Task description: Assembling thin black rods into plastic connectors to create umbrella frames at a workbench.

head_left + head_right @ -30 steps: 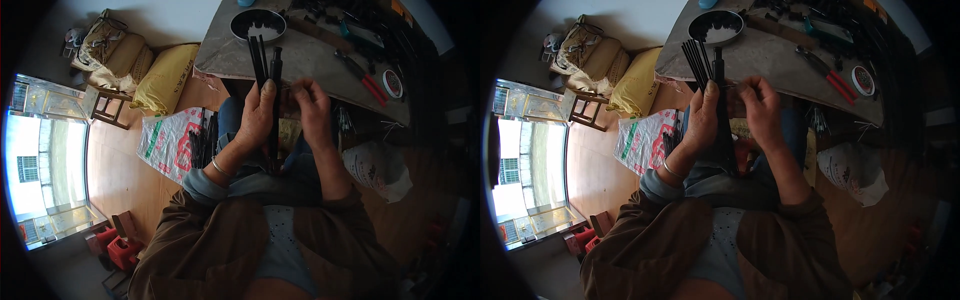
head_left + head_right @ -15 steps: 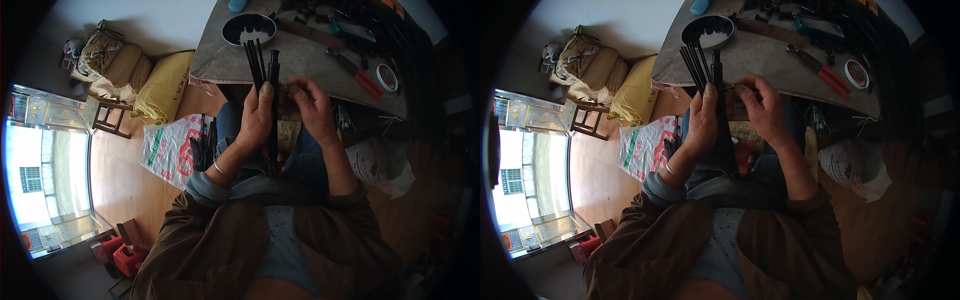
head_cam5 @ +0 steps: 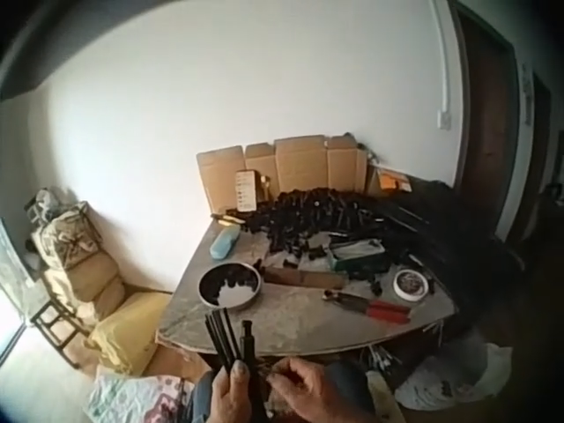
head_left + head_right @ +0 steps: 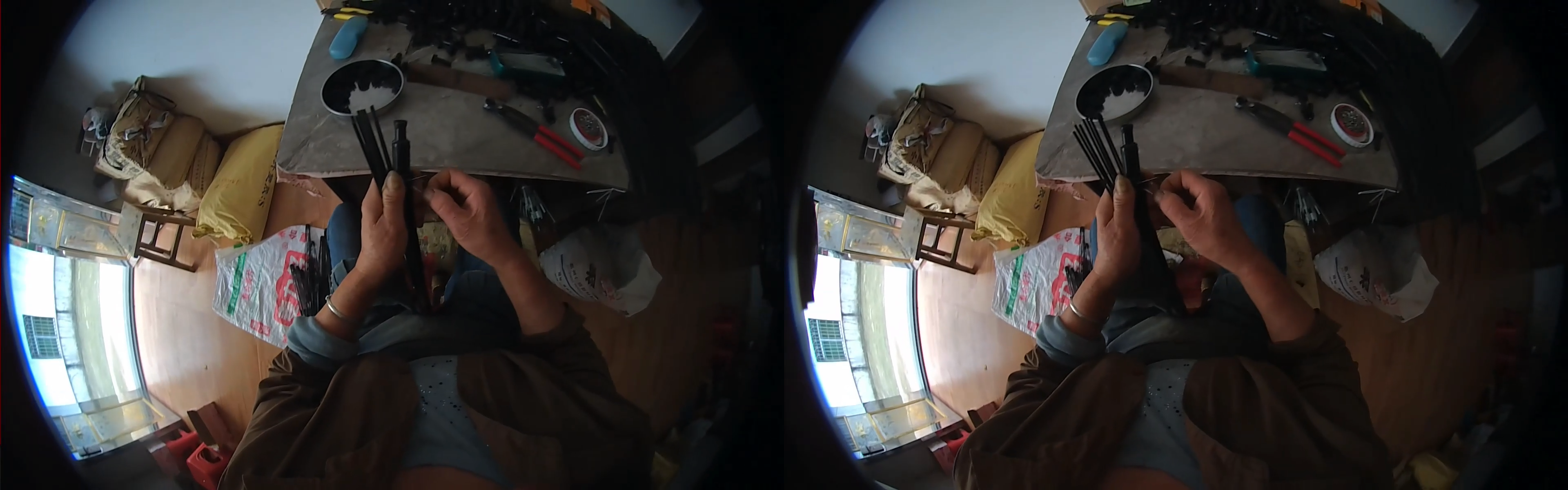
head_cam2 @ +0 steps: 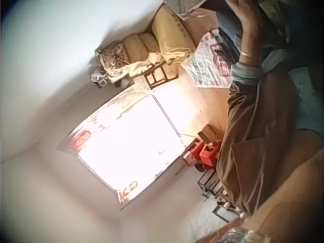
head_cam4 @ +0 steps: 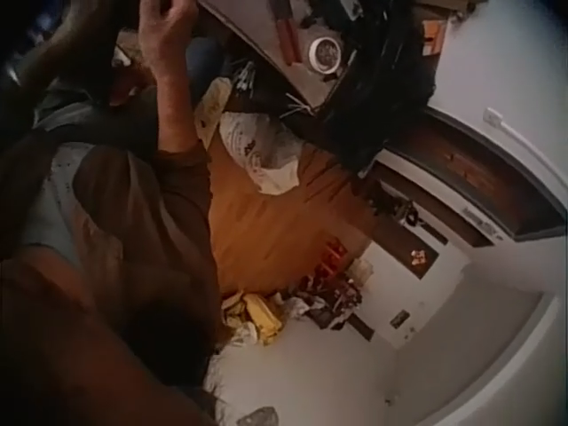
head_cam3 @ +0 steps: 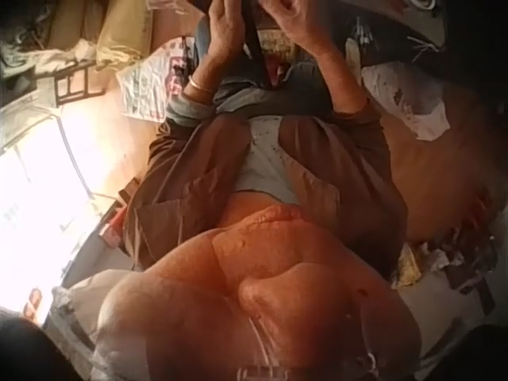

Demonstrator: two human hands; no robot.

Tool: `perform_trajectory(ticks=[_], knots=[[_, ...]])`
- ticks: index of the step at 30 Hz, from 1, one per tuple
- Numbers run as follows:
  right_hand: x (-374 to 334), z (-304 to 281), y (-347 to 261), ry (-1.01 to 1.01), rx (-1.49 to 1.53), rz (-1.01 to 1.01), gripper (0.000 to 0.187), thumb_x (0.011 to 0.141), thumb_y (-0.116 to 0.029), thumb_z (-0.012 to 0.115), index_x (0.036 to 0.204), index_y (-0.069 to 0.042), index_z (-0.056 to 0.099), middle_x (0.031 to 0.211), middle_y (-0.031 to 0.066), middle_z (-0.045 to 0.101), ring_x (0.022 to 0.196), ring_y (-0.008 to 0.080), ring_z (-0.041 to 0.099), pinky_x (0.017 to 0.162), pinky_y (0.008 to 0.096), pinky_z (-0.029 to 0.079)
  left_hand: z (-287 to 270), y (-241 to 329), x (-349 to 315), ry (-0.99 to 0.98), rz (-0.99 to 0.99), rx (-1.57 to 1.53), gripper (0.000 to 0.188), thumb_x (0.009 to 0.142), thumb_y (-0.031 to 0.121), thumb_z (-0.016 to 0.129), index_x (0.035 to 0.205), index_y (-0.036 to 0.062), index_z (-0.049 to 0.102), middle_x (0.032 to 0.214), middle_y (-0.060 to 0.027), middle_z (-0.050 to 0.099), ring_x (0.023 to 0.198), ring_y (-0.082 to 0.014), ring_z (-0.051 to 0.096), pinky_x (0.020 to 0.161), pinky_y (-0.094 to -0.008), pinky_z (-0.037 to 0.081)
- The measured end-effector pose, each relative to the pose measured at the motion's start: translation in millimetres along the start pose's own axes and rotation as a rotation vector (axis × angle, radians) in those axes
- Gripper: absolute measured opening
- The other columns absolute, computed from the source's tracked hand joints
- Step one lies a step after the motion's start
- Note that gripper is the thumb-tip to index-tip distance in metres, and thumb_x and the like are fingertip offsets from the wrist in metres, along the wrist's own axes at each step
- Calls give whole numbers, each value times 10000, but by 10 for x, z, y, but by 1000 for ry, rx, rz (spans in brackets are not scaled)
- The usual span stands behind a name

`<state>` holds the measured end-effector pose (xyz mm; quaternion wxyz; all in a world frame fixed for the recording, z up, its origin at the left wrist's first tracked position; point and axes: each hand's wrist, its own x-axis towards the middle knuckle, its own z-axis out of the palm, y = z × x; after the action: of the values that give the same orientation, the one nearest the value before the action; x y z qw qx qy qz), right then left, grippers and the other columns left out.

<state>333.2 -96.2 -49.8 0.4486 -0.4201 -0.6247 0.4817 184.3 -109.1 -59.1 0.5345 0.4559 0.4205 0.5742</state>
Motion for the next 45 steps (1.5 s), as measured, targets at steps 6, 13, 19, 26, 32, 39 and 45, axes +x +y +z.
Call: perform_trajectory(ticks=[6, 13, 19, 26, 32, 39, 45], knots=[[419, -1247, 206, 568, -886, -256, 151, 827, -171, 660, 853, -57, 564, 798, 92, 584, 724, 255, 584, 656, 385, 472, -114, -45, -1, -33, -48, -77, 450, 1003, 412, 367, 1063, -3, 529, 764, -43, 557, 635, -122, 531, 612, -257, 463], [404, -1649, 587, 322, -1439, -326, 217, 818, -284, 678, 816, -104, 557, 878, 66, 537, 901, 275, 517, 804, 438, 362, -221, -180, 83, -1, -65, -179, 398, 1001, 400, 377, 1009, 27, 517, 779, -40, 525, 547, -126, 489, 496, -271, 413], [438, -1601, 481, 308, -1248, -429, 204, 914, -231, 572, 848, -50, 507, 799, 81, 526, 717, 248, 546, 612, 392, 423, -172, -111, 73, 11, 13, -178, 382, 1003, 380, 384, 1138, 41, 498, 761, 0, 492, 556, -62, 463, 483, -207, 380], [-108, -707, 56, 164, -705, -93, 233, 832, -121, 676, 924, -34, 480, 781, 88, 587, 674, 185, 585, 602, 325, 473, -204, -94, 67, 10, -18, -41, 429, 989, 442, 393, 1057, 35, 509, 738, 6, 472, 569, -69, 456, 517, -216, 380], [-267, -479, 6, 29, -808, -331, 400, 621, 20, 740, 898, -63, 464, 850, 97, 509, 815, 298, 562, 691, 385, 444, -171, -76, 60, 56, -17, 44, 424, 980, 466, 405, 984, 55, 508, 712, 4, 480, 561, -74, 464, 510, -218, 381], [-229, -447, -234, 8, -997, -443, 418, 609, 25, 738, 911, -84, 470, 910, 76, 514, 884, 278, 554, 745, 392, 428, -102, -160, 83, 131, 62, 2, 352, 985, 422, 428, 939, 76, 468, 650, 24, 436, 546, -57, 426, 488, -212, 346], [-268, -414, -312, -17, -1094, -445, 397, 623, 40, 727, 925, -87, 503, 914, 67, 552, 862, 280, 570, 736, 376, 448, -133, -111, 52, 119, 68, 18, 319, 986, 390, 446, 949, 73, 464, 665, 28, 427, 542, -56, 420, 490, -210, 357]])
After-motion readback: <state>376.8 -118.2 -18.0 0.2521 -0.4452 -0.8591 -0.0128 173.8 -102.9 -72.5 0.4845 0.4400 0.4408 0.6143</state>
